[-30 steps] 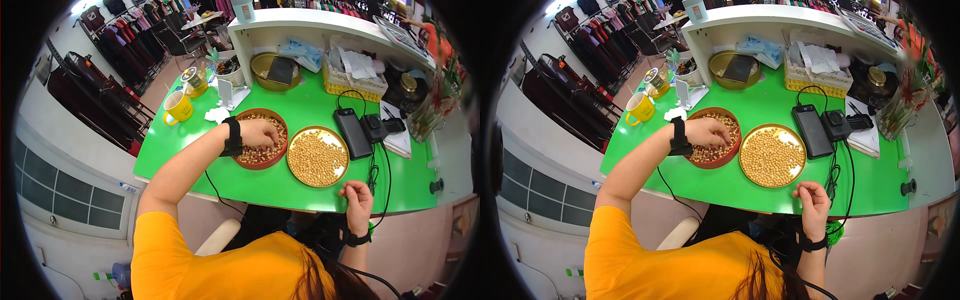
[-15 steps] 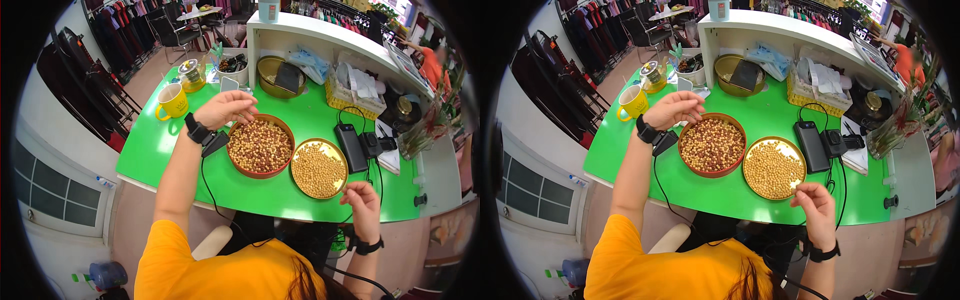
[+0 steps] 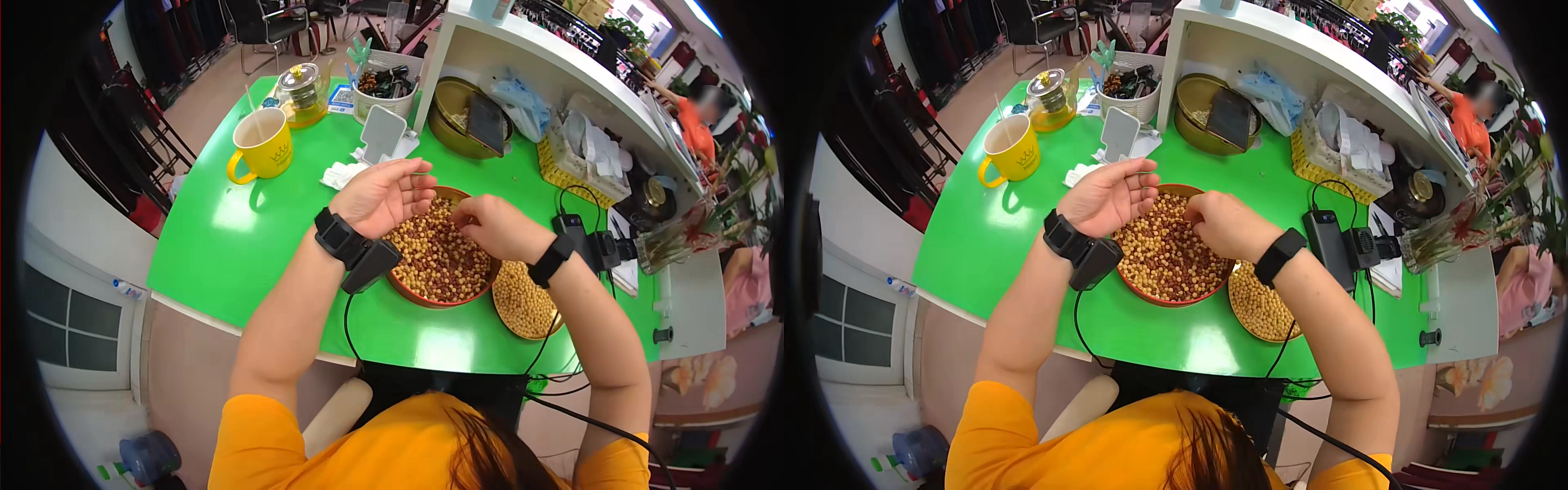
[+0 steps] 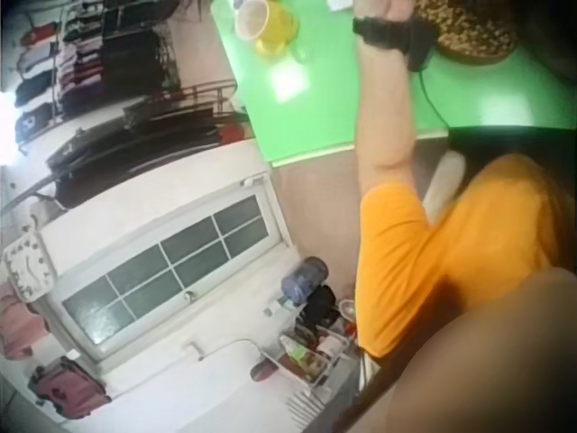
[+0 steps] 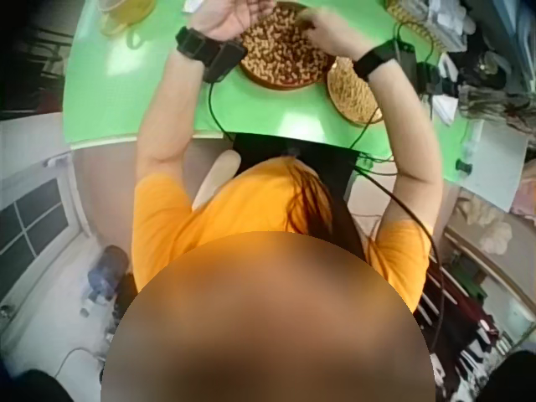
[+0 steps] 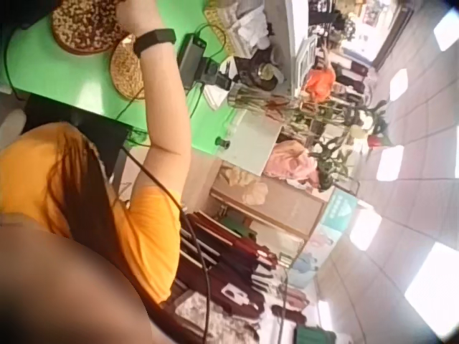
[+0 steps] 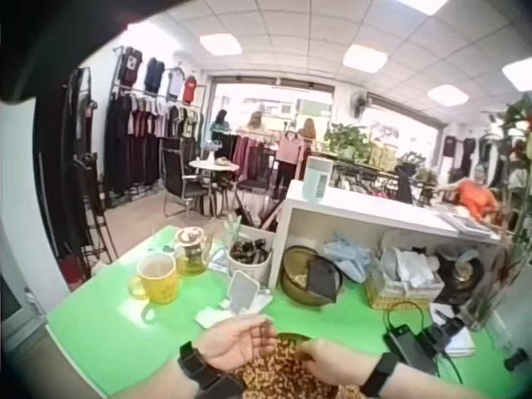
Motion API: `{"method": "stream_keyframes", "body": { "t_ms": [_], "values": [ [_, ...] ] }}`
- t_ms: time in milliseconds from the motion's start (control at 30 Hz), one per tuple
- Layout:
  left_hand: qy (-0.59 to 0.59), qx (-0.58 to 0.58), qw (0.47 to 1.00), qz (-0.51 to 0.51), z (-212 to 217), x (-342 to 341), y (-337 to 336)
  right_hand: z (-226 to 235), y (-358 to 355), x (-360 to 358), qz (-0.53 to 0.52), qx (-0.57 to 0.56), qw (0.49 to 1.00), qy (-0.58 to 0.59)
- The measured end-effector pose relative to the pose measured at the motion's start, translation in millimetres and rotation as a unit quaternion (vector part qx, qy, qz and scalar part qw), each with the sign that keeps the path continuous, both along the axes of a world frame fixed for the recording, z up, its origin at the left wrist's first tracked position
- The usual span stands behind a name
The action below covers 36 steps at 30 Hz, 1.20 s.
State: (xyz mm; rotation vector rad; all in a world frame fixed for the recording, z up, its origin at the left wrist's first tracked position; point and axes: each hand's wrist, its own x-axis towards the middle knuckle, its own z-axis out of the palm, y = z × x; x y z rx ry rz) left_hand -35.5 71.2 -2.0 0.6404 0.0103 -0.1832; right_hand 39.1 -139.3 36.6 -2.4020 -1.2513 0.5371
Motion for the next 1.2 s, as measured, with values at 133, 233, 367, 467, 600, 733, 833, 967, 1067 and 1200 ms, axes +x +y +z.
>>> {"method": "stream_keyframes", "body": {
  "t_ms": [133, 233, 367, 467, 600, 733, 833, 967, 1067, 1200],
  "values": [
    [-0.008, 0.009, 1.0, 0.013, 0.7, -3.4, 2.3, -16.9, 9.2, 2.8, 0.037, -0.049, 0.996, -0.068],
    [-0.026, 0.032, 0.999, 0.02, 3.0, -6.0, 3.5, -15.9, 10.3, 0.4, 0.028, -0.042, 0.997, -0.055],
    [-0.033, 0.036, 0.999, 0.002, 4.0, -6.2, -0.9, -11.1, 10.5, -4.9, 0.017, -0.04, 0.999, -0.033],
    [-0.026, 0.043, 0.999, 0.003, 1.8, -6.8, -5.0, -12.6, 11.6, -8.7, 0.024, -0.031, 0.998, -0.056],
    [-0.022, 0.059, 0.998, 0.001, -2.0, -6.1, -7.8, -15.8, 12.8, -11.1, 0.027, -0.027, 0.997, -0.068],
    [-0.02, 0.063, 0.998, 0.0, -0.8, -6.0, -8.6, -24.0, 12.6, -9.6, 0.046, -0.019, 0.995, -0.085],
    [-0.021, 0.066, 0.998, -0.002, -0.7, -6.5, -7.4, -25.5, 15.3, -11.1, 0.056, -0.017, 0.993, -0.103],
    [-0.021, 0.074, 0.997, 0.0, -2.5, -5.4, -9.1, -26.4, 15.5, -11.7, 0.063, -0.026, 0.989, -0.129],
    [-0.015, 0.076, 0.997, 0.013, -1.3, -5.9, -12.8, -28.8, 14.5, -12.0, 0.07, -0.034, 0.987, -0.143],
    [0.022, 0.068, 0.997, 0.029, 4.9, -8.3, -19.1, -31.2, 9.5, -11.1, 0.05, -0.016, 0.991, -0.126]
  ]
}}
